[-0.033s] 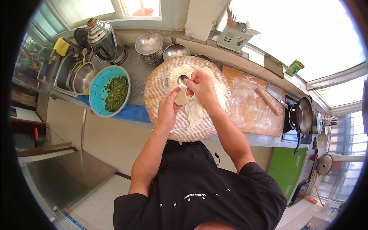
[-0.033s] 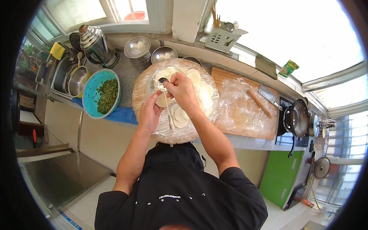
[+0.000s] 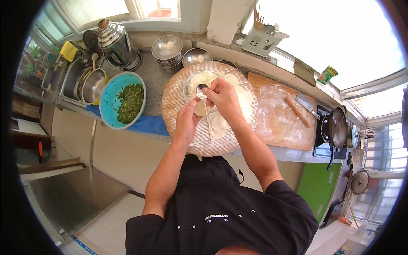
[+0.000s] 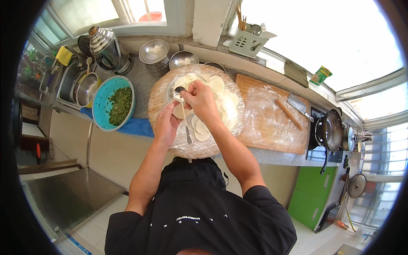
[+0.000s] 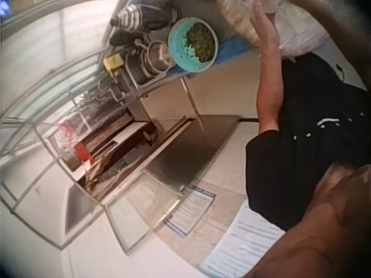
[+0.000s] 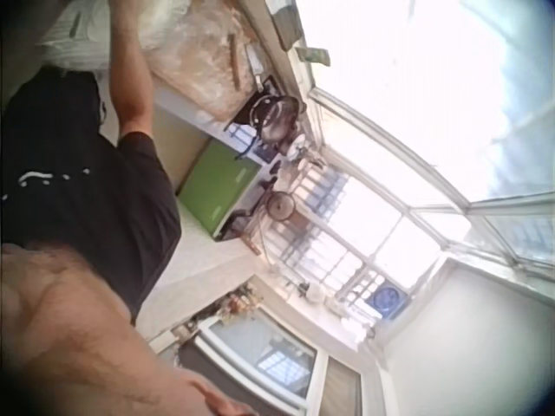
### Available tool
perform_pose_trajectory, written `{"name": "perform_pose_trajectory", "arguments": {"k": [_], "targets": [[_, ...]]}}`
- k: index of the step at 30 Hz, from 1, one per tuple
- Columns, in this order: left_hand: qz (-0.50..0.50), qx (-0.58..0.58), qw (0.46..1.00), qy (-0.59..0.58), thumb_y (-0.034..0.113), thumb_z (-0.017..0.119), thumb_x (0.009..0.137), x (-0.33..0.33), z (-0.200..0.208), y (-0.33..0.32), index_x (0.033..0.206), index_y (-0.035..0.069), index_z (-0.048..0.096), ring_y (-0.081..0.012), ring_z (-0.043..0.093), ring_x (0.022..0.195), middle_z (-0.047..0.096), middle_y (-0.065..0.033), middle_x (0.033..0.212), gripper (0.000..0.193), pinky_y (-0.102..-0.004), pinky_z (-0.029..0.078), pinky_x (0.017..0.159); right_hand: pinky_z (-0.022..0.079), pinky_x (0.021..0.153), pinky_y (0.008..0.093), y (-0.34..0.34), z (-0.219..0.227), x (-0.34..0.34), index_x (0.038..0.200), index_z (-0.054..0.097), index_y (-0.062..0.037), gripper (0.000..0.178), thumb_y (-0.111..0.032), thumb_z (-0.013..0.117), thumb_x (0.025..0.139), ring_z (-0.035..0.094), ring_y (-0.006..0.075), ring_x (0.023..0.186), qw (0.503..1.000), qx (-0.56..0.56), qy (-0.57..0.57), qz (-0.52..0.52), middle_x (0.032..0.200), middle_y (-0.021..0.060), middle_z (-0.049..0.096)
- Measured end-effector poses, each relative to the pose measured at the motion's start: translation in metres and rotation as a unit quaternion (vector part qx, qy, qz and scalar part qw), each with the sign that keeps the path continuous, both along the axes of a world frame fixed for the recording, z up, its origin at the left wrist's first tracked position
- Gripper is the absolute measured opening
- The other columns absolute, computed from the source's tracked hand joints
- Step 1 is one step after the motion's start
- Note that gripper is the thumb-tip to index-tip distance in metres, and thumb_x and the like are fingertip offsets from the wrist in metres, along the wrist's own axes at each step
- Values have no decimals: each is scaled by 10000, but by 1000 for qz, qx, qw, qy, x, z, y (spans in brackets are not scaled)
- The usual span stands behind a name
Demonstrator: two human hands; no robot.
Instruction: The person rolls small dough balls into flat circular wrappers using a rolling pin on a floured board. They then place a green vegetable filling onto the wrappers and fold them into dumplings.
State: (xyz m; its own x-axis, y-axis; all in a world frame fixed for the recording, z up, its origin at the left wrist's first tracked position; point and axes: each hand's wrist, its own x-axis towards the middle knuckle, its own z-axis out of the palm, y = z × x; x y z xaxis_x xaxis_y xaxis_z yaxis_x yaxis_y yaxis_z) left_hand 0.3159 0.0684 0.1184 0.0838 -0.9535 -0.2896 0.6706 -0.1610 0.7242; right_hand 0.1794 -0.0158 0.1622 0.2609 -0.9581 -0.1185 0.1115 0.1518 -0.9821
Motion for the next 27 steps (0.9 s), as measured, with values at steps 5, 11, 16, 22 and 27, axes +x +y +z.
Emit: {"name": "perform_pose_trajectory", "arguments": {"k": [5, 11, 16, 22, 27], "targets": [[-13, -4, 992, -122, 318, 476, 1174, 32, -18, 16, 1272, -32, 681, -113, 680, 940, 727, -57, 1071, 417, -286, 548, 855, 500, 508, 258, 33, 2, 46, 856, 565, -25, 230, -61, 769, 955, 636, 91, 566, 993, -21, 115, 30, 664, 40, 651], [35, 23, 997, -59, 316, 415, 1187, 59, 0, 33, 1260, -22, 670, -127, 667, 930, 703, -57, 1068, 429, -310, 545, 874, 508, 536, 264, 63, 0, 72, 960, 600, -8, 155, -87, 721, 1017, 646, 96, 619, 995, 16, 85, 53, 713, 52, 675], [122, 42, 991, 33, 327, 412, 1167, 78, -9, 34, 1469, -59, 547, -228, 645, 1285, 632, -164, 1438, 508, -383, 532, 1076, 501, 589, 251, 87, -34, 58, 1236, 584, -5, 228, -53, 671, 1031, 581, 95, 618, 999, 42, 15, 8, 778, 37, 662], [173, 16, 985, 14, 365, 384, 1172, 83, -6, 31, 1496, -26, 539, -210, 683, 1198, 669, -165, 1371, 532, -364, 566, 1001, 539, 733, 259, 119, -58, 71, 1486, 485, -33, 587, 51, 716, 952, 656, 107, 864, 986, -84, 48, 136, 1049, 52, 709], [126, 91, 988, 0, 391, 409, 1166, 100, -10, 39, 1526, 16, 532, -201, 732, 995, 719, -143, 1240, 534, -343, 598, 863, 546, 756, 303, 131, -75, 105, 1393, 601, -70, 466, -7, 749, 955, 653, 135, 858, 983, -147, -12, 107, 1061, 43, 688]]}}
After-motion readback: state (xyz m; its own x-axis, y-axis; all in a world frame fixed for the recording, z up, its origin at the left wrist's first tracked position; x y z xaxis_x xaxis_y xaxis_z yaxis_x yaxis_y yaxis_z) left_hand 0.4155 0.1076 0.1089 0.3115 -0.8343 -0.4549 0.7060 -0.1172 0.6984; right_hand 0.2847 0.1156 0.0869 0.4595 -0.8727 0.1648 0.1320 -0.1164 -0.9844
